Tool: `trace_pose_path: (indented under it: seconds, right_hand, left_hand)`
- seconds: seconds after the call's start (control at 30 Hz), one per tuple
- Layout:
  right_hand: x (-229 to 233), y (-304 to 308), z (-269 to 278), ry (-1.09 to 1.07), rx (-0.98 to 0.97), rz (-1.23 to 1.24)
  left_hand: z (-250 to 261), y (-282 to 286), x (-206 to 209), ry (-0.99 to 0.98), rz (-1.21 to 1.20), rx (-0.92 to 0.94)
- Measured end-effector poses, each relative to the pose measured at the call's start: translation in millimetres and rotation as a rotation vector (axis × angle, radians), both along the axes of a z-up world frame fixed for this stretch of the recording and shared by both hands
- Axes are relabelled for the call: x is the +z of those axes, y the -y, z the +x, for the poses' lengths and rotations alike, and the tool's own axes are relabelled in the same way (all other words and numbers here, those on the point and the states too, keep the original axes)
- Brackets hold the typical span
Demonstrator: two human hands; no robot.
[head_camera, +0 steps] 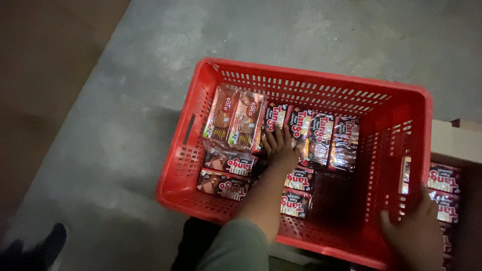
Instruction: The person transfers individually wrapped snack bars from a cardboard box into a red plastic basket. They repeatedly pick up bars from the box and place them into the basket, arranging them in rows.
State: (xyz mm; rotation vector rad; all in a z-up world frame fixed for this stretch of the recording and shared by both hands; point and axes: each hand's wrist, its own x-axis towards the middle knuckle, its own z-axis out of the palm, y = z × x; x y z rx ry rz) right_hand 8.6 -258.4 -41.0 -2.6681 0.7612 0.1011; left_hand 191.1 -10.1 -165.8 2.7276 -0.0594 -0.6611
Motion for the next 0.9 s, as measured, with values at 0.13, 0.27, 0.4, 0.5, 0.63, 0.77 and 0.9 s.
trace_pose_path:
  seconds: [0.13, 0.27, 0.4, 0.5, 0.63, 0.77, 0.9]
  right_hand:
    - [5, -1, 0, -0.02, -0.036, 0.046]
    - [11, -7, 1, -0.028, -0.023, 0.013]
    - [14, -6, 3, -0.061, -0.032, 0.03]
    - [42, -21, 6, -0.157, -0.064, 0.054]
    - [43, -20, 6, -0.167, -0.044, 0.006]
    - [35, -16, -1, -0.061, -0.012, 0.051]
    - [35, -12, -1, 0.0, 0.001, 0.126]
  left_hand:
    - [7, 2, 9, -0.084, 0.036, -0.002]
    - [10, 5, -5, -0.046, 0.087, -0.013]
    - [12, 5, -25, 0.086, 0.067, -0.004]
    - [15, 2, -11, 0.094, 0.015, 0.03]
    - [4, 1, 43, -0.079, -0.047, 0.107]
    - [-34, -8, 115, -0.231, -0.216, -0.04]
    - [-98, -23, 151, -0.249, -0.484, -0.077]
